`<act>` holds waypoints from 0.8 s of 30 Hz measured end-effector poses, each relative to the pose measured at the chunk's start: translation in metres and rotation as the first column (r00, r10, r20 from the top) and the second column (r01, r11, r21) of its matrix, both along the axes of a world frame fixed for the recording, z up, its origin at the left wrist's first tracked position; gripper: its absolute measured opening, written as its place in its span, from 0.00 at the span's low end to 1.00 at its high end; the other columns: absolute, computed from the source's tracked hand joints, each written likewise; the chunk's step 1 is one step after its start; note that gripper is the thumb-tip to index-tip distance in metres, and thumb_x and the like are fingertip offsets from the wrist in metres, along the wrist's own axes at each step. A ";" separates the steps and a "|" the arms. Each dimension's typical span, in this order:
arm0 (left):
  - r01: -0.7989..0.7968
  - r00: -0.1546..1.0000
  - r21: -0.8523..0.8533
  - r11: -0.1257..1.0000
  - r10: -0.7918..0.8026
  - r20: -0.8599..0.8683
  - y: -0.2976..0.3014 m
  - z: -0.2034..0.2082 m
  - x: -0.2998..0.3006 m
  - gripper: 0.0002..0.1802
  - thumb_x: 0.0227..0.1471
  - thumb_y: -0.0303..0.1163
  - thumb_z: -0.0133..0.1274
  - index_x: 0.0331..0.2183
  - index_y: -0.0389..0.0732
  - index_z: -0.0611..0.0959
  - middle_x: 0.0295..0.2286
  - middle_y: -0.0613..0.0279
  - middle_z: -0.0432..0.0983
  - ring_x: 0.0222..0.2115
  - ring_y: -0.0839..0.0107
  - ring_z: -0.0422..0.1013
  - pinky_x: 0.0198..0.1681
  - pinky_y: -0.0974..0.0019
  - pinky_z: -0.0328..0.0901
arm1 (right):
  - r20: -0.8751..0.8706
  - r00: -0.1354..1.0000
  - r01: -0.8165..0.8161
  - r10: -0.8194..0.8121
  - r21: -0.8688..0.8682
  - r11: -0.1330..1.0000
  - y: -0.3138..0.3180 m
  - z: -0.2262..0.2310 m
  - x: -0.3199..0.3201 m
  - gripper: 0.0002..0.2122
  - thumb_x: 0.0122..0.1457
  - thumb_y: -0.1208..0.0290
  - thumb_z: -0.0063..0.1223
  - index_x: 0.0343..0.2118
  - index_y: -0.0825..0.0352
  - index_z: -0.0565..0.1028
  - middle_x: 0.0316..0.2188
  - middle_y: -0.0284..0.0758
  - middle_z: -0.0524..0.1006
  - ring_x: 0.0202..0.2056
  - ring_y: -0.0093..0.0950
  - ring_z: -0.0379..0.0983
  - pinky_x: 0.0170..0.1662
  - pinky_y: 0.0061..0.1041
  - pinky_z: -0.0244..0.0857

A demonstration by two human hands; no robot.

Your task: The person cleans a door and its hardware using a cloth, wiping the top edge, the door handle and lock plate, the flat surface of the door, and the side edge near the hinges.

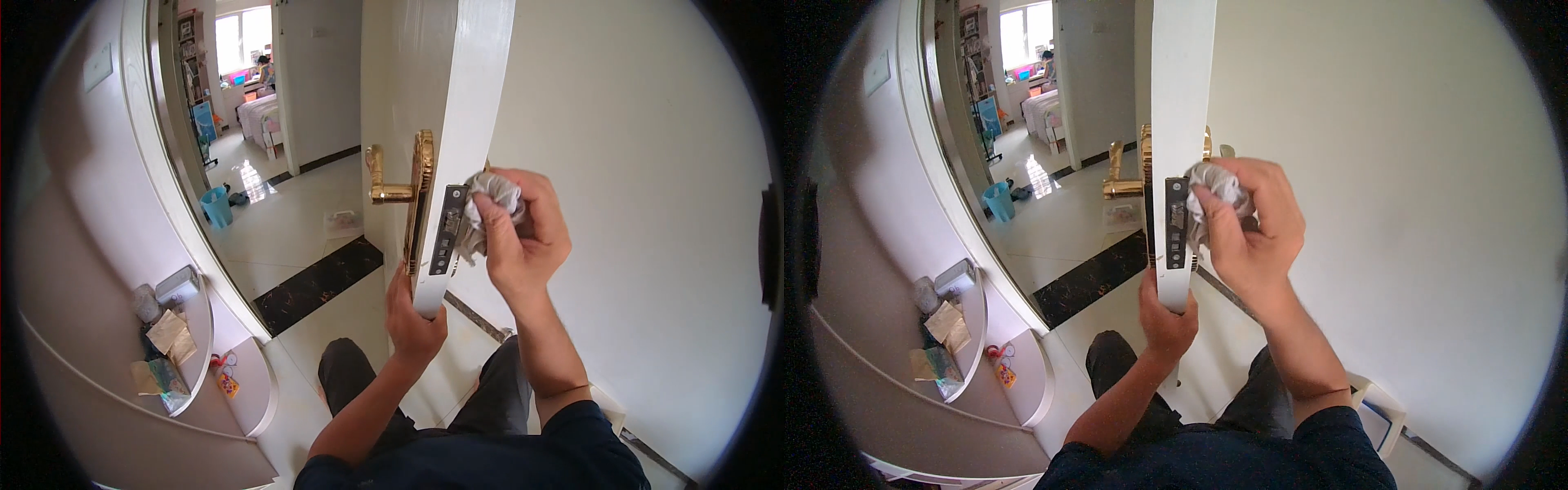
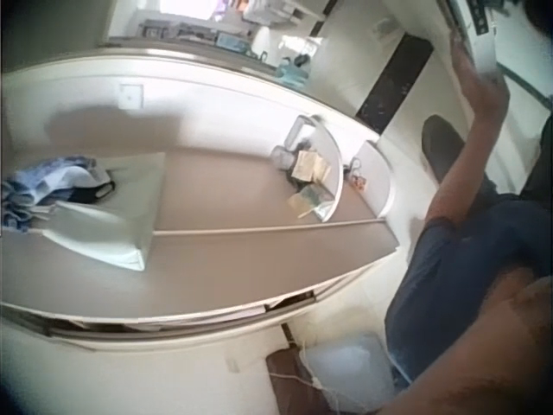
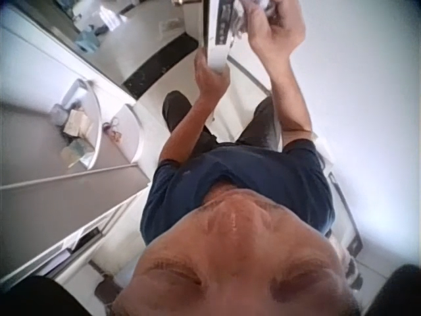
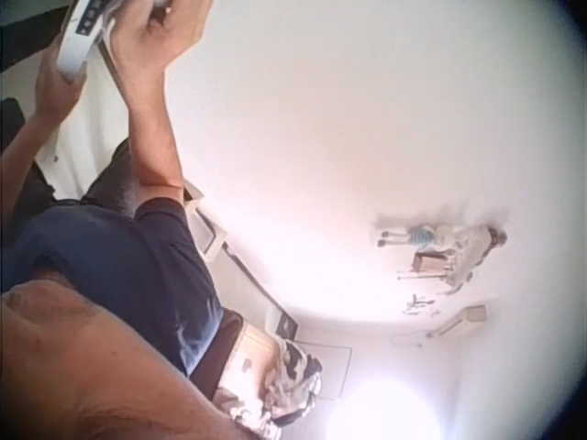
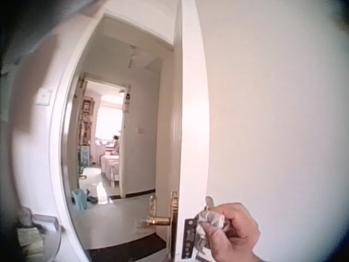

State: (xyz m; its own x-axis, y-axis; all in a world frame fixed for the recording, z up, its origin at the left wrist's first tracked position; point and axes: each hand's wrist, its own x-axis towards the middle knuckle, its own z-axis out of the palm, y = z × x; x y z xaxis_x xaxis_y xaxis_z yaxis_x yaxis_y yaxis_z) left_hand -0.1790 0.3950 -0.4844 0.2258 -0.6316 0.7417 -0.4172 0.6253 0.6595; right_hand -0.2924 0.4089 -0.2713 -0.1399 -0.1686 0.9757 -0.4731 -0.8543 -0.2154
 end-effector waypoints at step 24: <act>0.319 0.944 0.065 0.945 -0.311 -0.111 0.010 -0.023 -0.081 0.53 0.50 0.21 0.61 0.73 0.22 0.57 0.70 0.26 0.58 0.71 0.29 0.56 0.77 0.39 0.49 | 0.171 0.958 0.169 -0.230 0.308 0.936 0.039 -0.087 -0.060 0.13 0.64 0.81 0.70 0.51 0.70 0.85 0.39 0.35 0.86 0.34 0.20 0.81 0.37 0.22 0.75</act>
State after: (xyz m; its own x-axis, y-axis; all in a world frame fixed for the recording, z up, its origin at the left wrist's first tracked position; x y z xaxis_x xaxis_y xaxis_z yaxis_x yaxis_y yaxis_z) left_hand -0.2601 0.4054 -0.5075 0.0745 -0.7392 0.6694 -0.1379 0.6571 0.7410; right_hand -0.3521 0.4484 -0.3582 -0.3881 -0.3857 0.8370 -0.5482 -0.6335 -0.5461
